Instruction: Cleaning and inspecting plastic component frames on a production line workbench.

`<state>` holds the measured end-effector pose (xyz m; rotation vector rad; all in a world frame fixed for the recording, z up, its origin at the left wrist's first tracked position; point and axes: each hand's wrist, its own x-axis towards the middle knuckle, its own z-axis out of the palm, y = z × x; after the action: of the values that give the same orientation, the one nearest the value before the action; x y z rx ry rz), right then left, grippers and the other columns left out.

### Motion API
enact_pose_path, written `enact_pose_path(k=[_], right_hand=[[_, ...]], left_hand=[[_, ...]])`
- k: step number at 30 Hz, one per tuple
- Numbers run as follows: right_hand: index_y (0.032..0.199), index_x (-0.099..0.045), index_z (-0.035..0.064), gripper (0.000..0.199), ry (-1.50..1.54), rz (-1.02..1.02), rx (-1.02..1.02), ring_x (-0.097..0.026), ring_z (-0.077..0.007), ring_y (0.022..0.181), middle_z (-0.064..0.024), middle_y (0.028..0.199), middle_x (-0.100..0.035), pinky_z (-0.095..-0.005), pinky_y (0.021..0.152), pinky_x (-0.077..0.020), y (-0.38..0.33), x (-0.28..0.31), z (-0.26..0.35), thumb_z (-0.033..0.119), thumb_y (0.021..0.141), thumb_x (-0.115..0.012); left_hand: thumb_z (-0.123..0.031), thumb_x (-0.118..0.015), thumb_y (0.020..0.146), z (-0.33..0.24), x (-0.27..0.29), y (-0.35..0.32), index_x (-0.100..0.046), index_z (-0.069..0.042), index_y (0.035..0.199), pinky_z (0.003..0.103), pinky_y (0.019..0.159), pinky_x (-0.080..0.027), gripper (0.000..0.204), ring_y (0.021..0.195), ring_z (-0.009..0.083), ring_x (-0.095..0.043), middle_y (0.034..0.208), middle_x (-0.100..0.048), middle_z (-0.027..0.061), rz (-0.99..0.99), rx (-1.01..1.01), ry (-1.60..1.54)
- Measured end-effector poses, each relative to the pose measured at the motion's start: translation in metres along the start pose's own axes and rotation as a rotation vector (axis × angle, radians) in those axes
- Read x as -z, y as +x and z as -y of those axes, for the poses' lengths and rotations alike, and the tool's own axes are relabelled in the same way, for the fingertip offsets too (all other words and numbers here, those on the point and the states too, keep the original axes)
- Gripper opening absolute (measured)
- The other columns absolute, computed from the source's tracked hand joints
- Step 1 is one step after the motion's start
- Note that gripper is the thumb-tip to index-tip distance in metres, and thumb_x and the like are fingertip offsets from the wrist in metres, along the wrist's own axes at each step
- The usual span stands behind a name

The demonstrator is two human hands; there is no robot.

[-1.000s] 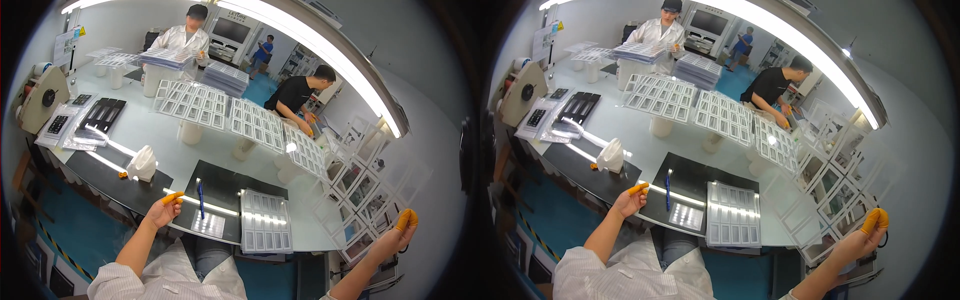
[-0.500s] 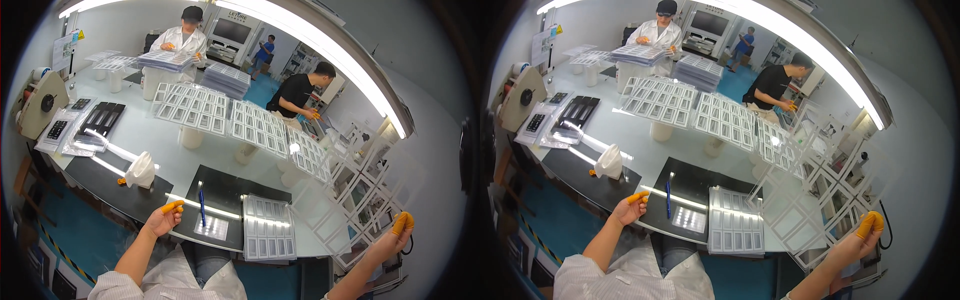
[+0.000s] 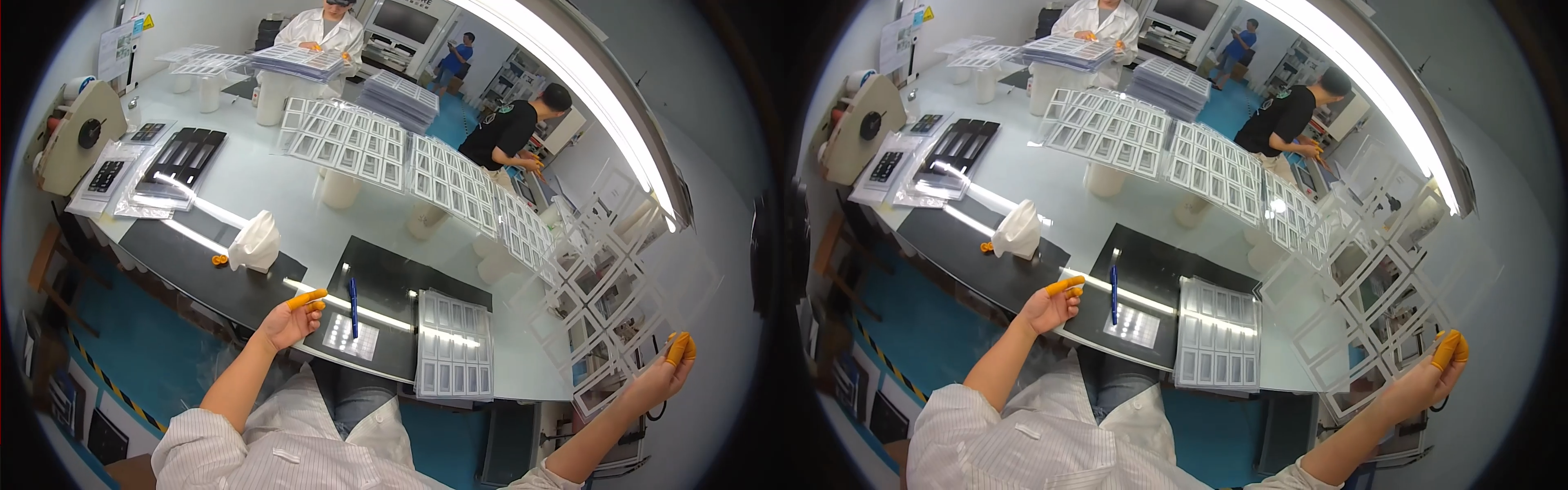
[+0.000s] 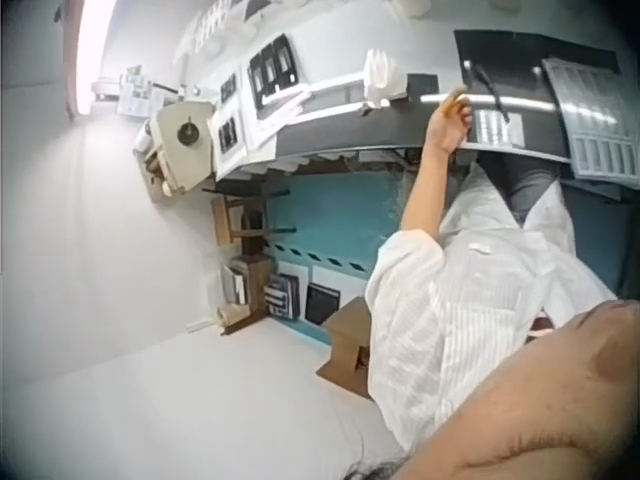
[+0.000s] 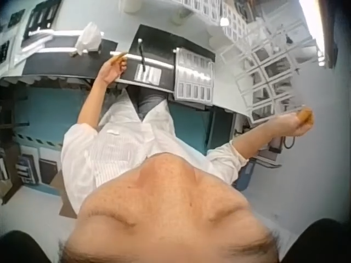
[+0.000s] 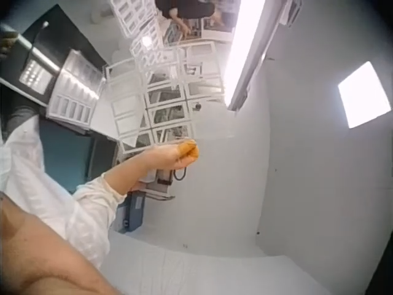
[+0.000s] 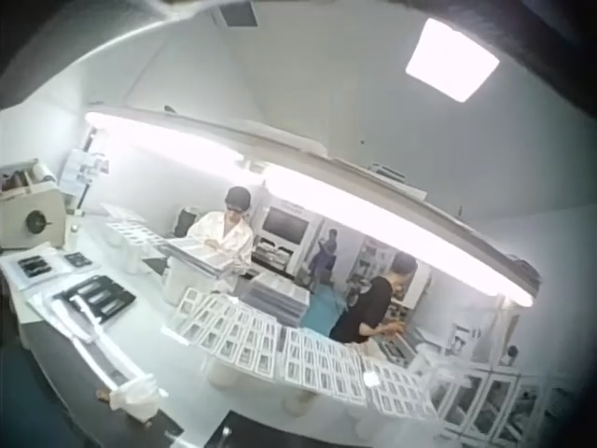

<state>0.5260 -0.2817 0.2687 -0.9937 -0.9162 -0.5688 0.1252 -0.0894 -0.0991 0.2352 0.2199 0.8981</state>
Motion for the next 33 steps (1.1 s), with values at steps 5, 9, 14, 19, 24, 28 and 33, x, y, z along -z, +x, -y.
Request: enact_pose_path(k=[5, 9, 14, 19, 24, 28, 33], right_hand=[[0.105, -0.054, -0.0054, 0.021, 0.036, -0.011, -0.029, -0.055, -0.0168, 0.095, -0.0117, 0.098, -0.055, -0.0248, 0.09, -0.0438, 0.015, -0.007, 0.007, 0.008, 0.09, -0.048], [0.106, -0.055, -0.0046, 0.022, -0.019, 0.001, -0.026, -0.055, -0.0157, 0.094, -0.0101, 0.095, -0.057, -0.0246, 0.088, -0.043, 0.025, -0.013, 0.02, 0.007, 0.09, -0.046], [0.113, -0.053, -0.0065, 0.03, -0.255, -0.104, 0.041, -0.056, -0.0176, 0.095, -0.0117, 0.102, -0.056, -0.0261, 0.089, -0.0429, 0.013, -0.017, 0.035, 0.0, 0.085, -0.043], [0.112, -0.053, -0.0065, 0.028, -0.234, -0.064, 0.019, -0.055, -0.0176, 0.096, -0.0118, 0.102, -0.056, -0.0271, 0.09, -0.042, -0.012, -0.021, 0.01, 0.003, 0.087, -0.043], [0.11, -0.053, -0.0059, 0.025, -0.16, 0.034, 0.03, -0.054, -0.0175, 0.097, -0.0108, 0.101, -0.056, -0.0275, 0.092, -0.04, -0.031, -0.036, -0.021, 0.008, 0.09, -0.046], [0.108, -0.054, -0.0056, 0.024, -0.19, 0.024, -0.014, -0.053, -0.0168, 0.1, -0.0103, 0.103, -0.055, -0.0273, 0.094, -0.0388, -0.038, -0.036, -0.032, 0.011, 0.092, -0.048], [0.107, -0.054, -0.0051, 0.024, -0.069, 0.003, -0.069, -0.052, -0.0165, 0.101, -0.0101, 0.104, -0.055, -0.0261, 0.093, -0.0389, -0.046, -0.016, -0.049, 0.012, 0.092, -0.049]], left_hand=[[-0.019, -0.035, 0.093, -0.005, 0.004, 0.0, -0.045, -0.004, 0.126, 0.026, 0.071, -0.044, 0.038, 0.077, 0.0141, -0.052, 0.096, -0.058, 0.0073, 0.091, 0.058, 0.001], [-0.024, -0.036, 0.094, -0.006, 0.004, 0.0, -0.048, -0.004, 0.123, 0.026, 0.069, -0.045, 0.037, 0.077, 0.0145, -0.053, 0.095, -0.059, 0.007, 0.114, 0.101, -0.027], [-0.023, -0.041, 0.092, -0.007, 0.002, 0.0, -0.046, -0.002, 0.123, 0.027, 0.068, -0.043, 0.038, 0.076, 0.0153, -0.051, 0.095, -0.059, 0.0079, 0.068, 0.115, -0.041], [-0.023, -0.038, 0.093, -0.004, 0.009, -0.001, -0.046, -0.001, 0.123, 0.026, 0.07, -0.044, 0.038, 0.077, 0.0139, -0.051, 0.096, -0.057, 0.0063, 0.101, 0.095, -0.002], [-0.02, -0.045, 0.093, 0.001, -0.001, -0.012, -0.056, 0.0, 0.109, 0.02, 0.066, -0.043, 0.028, 0.07, 0.0087, -0.051, 0.087, -0.059, 0.0029, -0.137, -0.074, 0.48], [-0.01, -0.058, 0.086, -0.031, -0.059, -0.037, -0.062, -0.001, 0.091, 0.018, 0.061, -0.041, 0.012, 0.067, 0.0047, -0.05, 0.076, -0.059, 0.0004, -0.328, -0.567, 1.112], [-0.004, -0.061, 0.071, -0.116, -0.087, -0.031, -0.062, 0.002, 0.092, 0.032, 0.068, -0.044, 0.022, 0.074, 0.0253, -0.053, 0.08, -0.058, 0.0134, -0.768, -1.16, 1.86]])
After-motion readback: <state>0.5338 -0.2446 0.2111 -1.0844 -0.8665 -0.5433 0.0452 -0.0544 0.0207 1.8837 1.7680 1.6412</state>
